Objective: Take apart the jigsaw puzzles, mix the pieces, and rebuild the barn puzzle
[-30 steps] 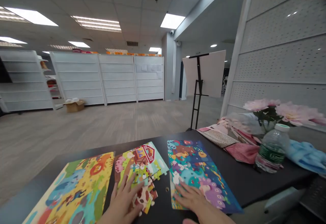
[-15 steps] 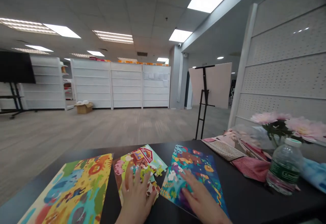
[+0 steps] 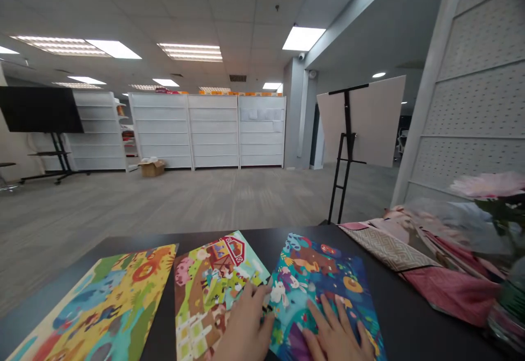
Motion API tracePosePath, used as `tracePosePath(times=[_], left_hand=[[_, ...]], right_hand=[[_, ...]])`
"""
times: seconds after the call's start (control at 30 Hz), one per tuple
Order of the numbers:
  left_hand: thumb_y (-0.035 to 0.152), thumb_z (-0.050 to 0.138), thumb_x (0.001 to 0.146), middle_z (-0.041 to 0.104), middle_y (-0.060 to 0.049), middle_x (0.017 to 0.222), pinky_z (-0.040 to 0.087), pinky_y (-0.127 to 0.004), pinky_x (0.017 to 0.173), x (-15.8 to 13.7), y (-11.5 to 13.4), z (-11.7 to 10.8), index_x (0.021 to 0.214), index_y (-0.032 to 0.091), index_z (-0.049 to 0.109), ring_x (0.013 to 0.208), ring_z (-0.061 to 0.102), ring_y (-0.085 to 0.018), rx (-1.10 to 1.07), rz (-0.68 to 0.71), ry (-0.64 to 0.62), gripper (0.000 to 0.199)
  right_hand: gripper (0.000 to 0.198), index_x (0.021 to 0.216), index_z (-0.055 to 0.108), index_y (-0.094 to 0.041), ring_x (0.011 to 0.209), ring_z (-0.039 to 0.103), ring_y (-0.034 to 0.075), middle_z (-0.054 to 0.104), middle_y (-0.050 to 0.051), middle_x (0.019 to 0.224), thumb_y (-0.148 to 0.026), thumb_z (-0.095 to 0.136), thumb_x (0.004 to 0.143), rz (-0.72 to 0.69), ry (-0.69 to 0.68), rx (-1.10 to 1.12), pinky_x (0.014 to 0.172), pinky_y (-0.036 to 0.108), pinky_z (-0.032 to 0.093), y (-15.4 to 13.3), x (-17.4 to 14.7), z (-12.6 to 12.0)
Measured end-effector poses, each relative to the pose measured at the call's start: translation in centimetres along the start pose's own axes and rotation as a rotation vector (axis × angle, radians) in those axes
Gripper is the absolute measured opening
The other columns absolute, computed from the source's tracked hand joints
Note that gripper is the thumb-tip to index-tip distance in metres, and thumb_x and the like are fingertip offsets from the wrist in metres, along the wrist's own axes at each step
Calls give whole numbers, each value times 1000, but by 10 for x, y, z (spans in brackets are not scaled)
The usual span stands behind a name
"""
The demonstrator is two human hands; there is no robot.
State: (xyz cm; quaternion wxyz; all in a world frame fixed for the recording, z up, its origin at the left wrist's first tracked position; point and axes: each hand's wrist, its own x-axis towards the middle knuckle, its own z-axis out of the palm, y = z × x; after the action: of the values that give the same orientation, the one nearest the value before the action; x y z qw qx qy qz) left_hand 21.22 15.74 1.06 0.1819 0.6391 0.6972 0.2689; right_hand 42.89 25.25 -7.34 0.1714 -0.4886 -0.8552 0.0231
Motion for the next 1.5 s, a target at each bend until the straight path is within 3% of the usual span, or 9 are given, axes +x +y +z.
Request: tracePosePath(times=[0.13,0.23,0.53,0.67,0.77,1.0,1.27,1.37,1.5], left_hand=[[19,49,88,57,-9,124,53,-28,86,10,1,-3,124,22,58,88,66,-17,-147,-10,32,38],[18,53,86,59,-7,114,51,-30,85,18,3,-3,112,21,63,86,65,-18,-104,7,60,27],[10,52,82,64,0,87,45,-26,65,26,-23,-44,108,20,65,69,61,-17,-155,-57,97,31],[9,51,85,67,-7,104,49,-35,85,10,-50,-63,107,20,66,94,65,-24,64,-93,213,29],[15,56,88,62,-11,126,40,-48,106,-3,-39,-63,114,22,68,122,54,-32,224,-74,315,30],[29,86,71,63,-4,138,25,-55,118,-9,3,-45,131,35,65,132,51,-33,36,146,-173,64],[14,86,71,62,-3,125,38,-42,107,-1,9,-44,120,33,70,122,52,-29,37,124,-214,55],[14,74,83,65,1,108,41,-34,98,1,8,-49,101,30,74,110,57,-22,-32,203,-148,24],[17,59,94,65,0,101,44,-29,89,7,-17,-67,101,27,73,98,61,-19,-88,227,-29,18]], right_hand=[[53,142,56,-44,144,31,51,47,4,153,-58,54,91,1,35,34,105,85,30,10,-1,15],[53,141,58,-42,143,31,54,47,6,152,-57,57,90,12,26,70,105,87,26,8,0,15],[54,143,57,-35,144,35,46,45,6,154,-56,45,95,26,-45,-125,106,78,35,-24,-5,-32],[54,143,57,-32,145,35,44,45,7,154,-52,44,95,32,-74,-182,109,75,34,-36,-6,-48],[54,144,56,-31,146,34,43,44,8,155,-51,43,95,51,-77,-204,111,73,33,-42,-6,-55],[52,140,60,-31,141,41,46,49,10,151,-51,45,95,-11,-37,-182,105,75,40,-27,-4,-43],[45,137,63,-33,137,51,38,58,3,145,-44,42,99,-111,24,-46,108,72,41,-13,-7,-32],[43,135,64,-32,136,53,37,61,3,143,-43,44,99,-111,52,0,109,69,42,-16,-7,-35],[40,128,69,-32,133,55,39,65,4,138,-41,49,96,-77,83,32,108,73,40,-26,-7,-42]])
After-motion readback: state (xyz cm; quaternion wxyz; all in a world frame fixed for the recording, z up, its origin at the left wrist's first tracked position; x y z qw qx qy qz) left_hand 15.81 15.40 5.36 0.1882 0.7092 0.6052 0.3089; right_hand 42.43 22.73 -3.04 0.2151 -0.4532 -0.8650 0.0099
